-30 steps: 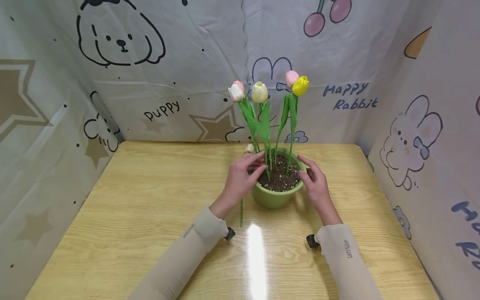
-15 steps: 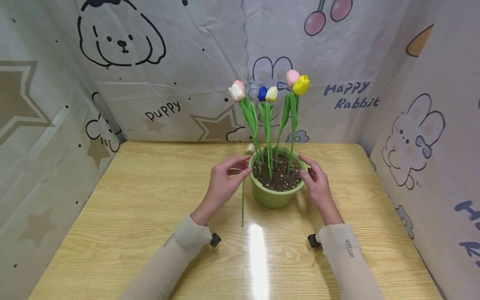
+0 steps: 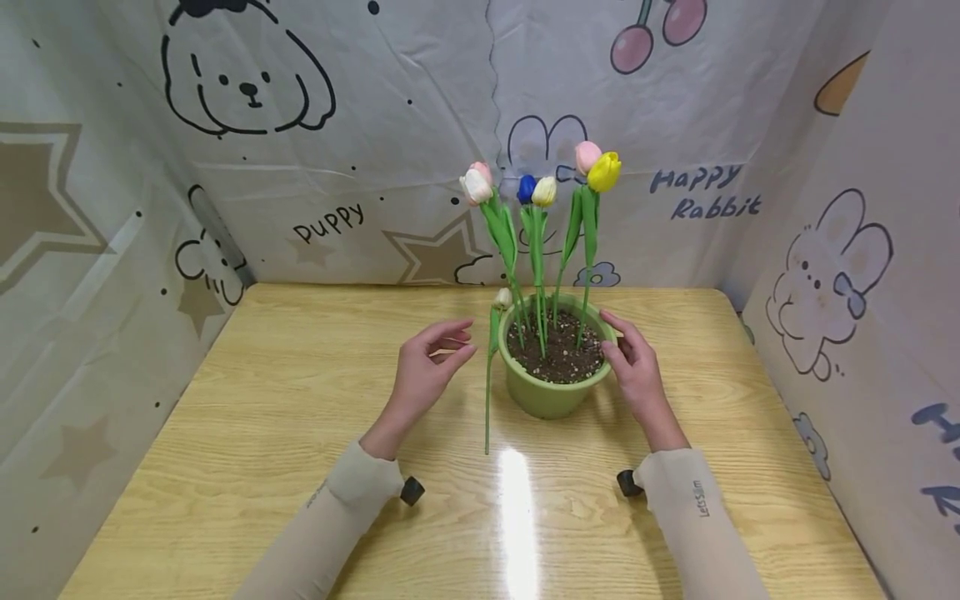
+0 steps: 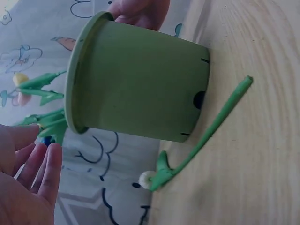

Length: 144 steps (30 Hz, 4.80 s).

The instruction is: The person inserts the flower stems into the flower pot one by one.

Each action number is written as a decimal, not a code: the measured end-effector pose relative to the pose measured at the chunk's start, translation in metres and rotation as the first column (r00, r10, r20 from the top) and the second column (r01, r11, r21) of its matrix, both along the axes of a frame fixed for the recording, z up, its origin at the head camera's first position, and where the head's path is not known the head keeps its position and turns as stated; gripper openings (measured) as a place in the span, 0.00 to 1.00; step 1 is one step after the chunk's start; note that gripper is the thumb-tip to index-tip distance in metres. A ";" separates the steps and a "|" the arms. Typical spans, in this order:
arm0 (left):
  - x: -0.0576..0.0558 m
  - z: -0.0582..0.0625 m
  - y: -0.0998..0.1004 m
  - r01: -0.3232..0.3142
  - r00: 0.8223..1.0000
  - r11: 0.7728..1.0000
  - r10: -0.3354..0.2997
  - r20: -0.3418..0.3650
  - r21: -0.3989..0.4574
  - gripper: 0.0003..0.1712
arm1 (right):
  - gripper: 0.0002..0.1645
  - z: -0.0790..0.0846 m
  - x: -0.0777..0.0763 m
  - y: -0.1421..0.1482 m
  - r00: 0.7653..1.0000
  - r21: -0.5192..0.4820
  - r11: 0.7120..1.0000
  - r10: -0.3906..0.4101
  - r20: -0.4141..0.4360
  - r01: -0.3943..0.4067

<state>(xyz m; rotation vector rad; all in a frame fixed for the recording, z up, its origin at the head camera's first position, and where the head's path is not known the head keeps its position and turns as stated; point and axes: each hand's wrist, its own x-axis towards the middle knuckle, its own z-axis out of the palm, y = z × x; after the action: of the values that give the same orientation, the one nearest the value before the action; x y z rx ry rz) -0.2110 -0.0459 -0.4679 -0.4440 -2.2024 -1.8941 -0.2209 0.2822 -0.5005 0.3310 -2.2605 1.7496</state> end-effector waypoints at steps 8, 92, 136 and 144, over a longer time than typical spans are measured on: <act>-0.002 -0.021 -0.003 0.009 0.980 1.000 -0.006 0.200 -0.014 0.22 | 0.26 0.001 0.000 0.000 1.000 0.006 1.000 0.001 0.005 -0.001; -0.025 -0.062 0.013 -0.092 0.859 0.963 0.206 0.468 -0.255 0.27 | 0.27 -0.002 0.000 0.001 1.000 -0.010 1.000 0.011 0.015 -0.010; -0.009 -0.037 -0.069 0.022 0.809 0.878 -0.297 0.508 0.479 0.30 | 0.27 0.000 0.000 -0.002 0.997 0.083 0.993 -0.079 -0.008 0.079; -0.002 -0.018 -0.076 -0.038 0.893 0.841 -0.214 0.397 0.540 0.27 | 0.28 0.003 0.008 -0.016 0.993 0.106 0.987 -0.120 -0.002 0.120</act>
<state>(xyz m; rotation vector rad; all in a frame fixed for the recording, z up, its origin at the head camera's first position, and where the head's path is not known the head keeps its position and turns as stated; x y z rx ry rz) -0.2132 -0.1220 -0.4856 -0.0052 -1.7435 -2.7641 -0.2129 0.2657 -0.4976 0.2069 -2.3300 1.5773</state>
